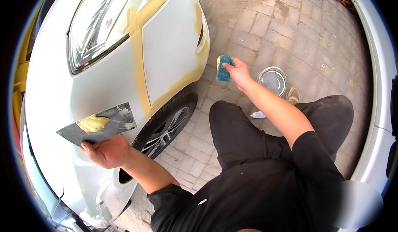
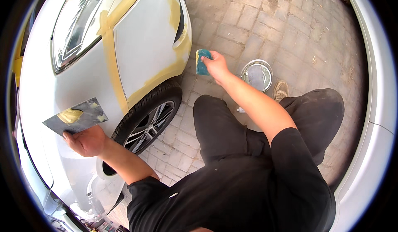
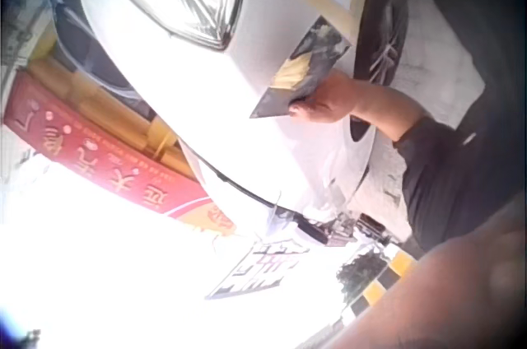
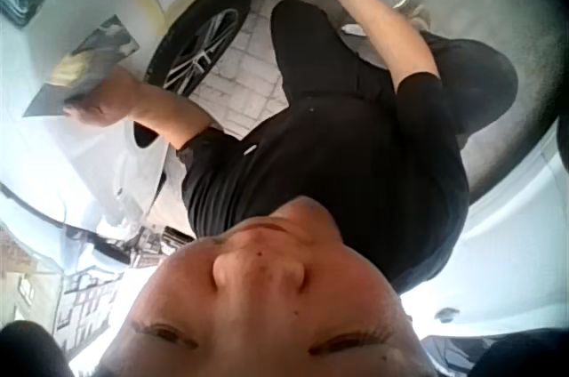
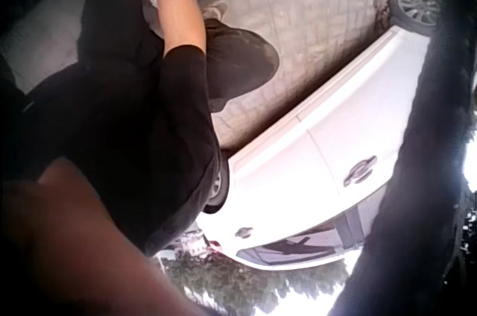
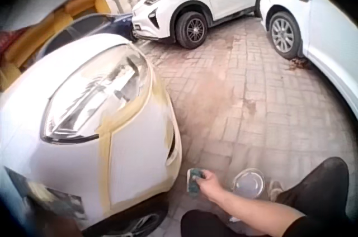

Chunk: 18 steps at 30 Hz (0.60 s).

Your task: The person applies yellow body filler to the front bumper of a white car using a metal spreader and a small sponge. They repeatedly scoop filler from the spreader and smooth it into the damaged area, working along the bumper's edge and around the headlight.

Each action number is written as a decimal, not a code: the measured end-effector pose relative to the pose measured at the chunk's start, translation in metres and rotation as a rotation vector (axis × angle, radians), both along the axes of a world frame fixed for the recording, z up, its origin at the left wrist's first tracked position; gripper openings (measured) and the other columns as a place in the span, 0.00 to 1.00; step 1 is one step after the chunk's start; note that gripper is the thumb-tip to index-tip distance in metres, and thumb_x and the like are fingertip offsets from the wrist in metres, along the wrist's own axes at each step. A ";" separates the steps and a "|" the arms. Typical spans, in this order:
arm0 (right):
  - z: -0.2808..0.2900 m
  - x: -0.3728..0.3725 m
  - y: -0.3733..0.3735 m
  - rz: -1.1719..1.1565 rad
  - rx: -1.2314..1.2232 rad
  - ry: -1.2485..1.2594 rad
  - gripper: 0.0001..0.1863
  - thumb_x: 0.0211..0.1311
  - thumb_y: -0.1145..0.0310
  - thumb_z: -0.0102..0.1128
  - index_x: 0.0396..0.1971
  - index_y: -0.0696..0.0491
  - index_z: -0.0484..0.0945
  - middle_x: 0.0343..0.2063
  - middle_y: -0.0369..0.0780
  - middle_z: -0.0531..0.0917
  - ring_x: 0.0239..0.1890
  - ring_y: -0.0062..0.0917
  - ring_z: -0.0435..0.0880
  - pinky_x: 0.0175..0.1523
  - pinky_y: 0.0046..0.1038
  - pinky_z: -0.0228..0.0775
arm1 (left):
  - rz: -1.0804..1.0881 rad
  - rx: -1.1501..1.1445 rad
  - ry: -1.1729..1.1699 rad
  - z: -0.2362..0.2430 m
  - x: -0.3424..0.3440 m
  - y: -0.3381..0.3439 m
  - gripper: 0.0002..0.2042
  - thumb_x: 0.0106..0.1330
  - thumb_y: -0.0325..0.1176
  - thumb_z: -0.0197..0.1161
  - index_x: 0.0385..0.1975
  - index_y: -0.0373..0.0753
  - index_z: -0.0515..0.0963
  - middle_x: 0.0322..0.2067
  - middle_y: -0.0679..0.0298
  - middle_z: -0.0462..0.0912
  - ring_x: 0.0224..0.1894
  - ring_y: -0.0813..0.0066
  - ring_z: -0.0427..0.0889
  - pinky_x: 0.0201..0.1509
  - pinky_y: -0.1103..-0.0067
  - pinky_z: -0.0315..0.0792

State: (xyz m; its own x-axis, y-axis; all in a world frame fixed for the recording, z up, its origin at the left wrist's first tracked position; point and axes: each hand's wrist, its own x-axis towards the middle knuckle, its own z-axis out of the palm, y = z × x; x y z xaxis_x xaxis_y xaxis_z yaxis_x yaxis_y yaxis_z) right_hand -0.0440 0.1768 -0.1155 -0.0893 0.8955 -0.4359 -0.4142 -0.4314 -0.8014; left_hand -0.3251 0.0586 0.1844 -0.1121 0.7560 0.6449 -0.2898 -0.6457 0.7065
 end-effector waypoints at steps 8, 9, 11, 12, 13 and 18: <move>-0.006 -0.002 0.015 -0.075 -0.026 0.198 0.11 0.69 0.72 0.58 0.47 0.59 0.78 0.35 0.37 0.84 0.33 0.18 0.82 0.38 0.26 0.76 | 0.015 -0.372 0.017 0.039 0.024 0.006 0.22 0.75 0.38 0.45 0.62 0.29 0.67 0.61 0.53 0.73 0.63 0.62 0.72 0.69 0.62 0.61; -0.005 0.000 0.017 -0.103 -0.015 0.193 0.11 0.69 0.71 0.58 0.47 0.59 0.78 0.35 0.37 0.84 0.34 0.18 0.82 0.38 0.26 0.76 | 0.012 -0.400 0.050 0.048 0.029 0.014 0.23 0.75 0.38 0.45 0.62 0.29 0.66 0.61 0.52 0.73 0.63 0.62 0.72 0.69 0.62 0.61; -0.013 0.001 0.029 -0.146 -0.016 0.220 0.11 0.70 0.71 0.58 0.47 0.59 0.78 0.35 0.37 0.84 0.34 0.18 0.81 0.38 0.26 0.76 | 0.071 -0.437 0.145 0.067 0.048 0.039 0.24 0.75 0.38 0.44 0.64 0.27 0.63 0.61 0.49 0.72 0.63 0.59 0.71 0.70 0.61 0.60; -0.017 -0.004 0.035 -0.164 -0.022 0.236 0.11 0.70 0.70 0.58 0.47 0.59 0.78 0.35 0.37 0.84 0.34 0.18 0.81 0.38 0.26 0.76 | 0.083 -0.455 0.224 0.079 0.062 0.055 0.24 0.75 0.38 0.44 0.64 0.26 0.63 0.61 0.48 0.72 0.63 0.57 0.71 0.70 0.60 0.60; -0.021 -0.003 0.037 -0.173 -0.016 0.236 0.11 0.70 0.69 0.58 0.46 0.59 0.79 0.35 0.37 0.84 0.34 0.18 0.81 0.39 0.26 0.76 | 0.094 -0.473 0.290 0.086 0.077 0.070 0.24 0.75 0.38 0.44 0.64 0.26 0.62 0.61 0.47 0.72 0.64 0.56 0.71 0.70 0.60 0.60; -0.031 -0.015 0.043 -0.153 -0.041 0.231 0.11 0.71 0.68 0.59 0.47 0.57 0.80 0.33 0.34 0.84 0.31 0.15 0.80 0.37 0.23 0.76 | -0.014 -0.484 0.379 0.103 0.089 0.130 0.20 0.75 0.34 0.44 0.62 0.30 0.67 0.60 0.52 0.74 0.63 0.61 0.72 0.68 0.62 0.63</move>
State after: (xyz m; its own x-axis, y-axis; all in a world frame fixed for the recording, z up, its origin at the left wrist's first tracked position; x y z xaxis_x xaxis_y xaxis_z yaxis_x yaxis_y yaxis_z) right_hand -0.0586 0.2196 -0.1468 -0.0562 0.8882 -0.4559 -0.6469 -0.3802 -0.6611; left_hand -0.2360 0.1891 0.2876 0.0698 0.9728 0.2209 0.0330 -0.2235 0.9741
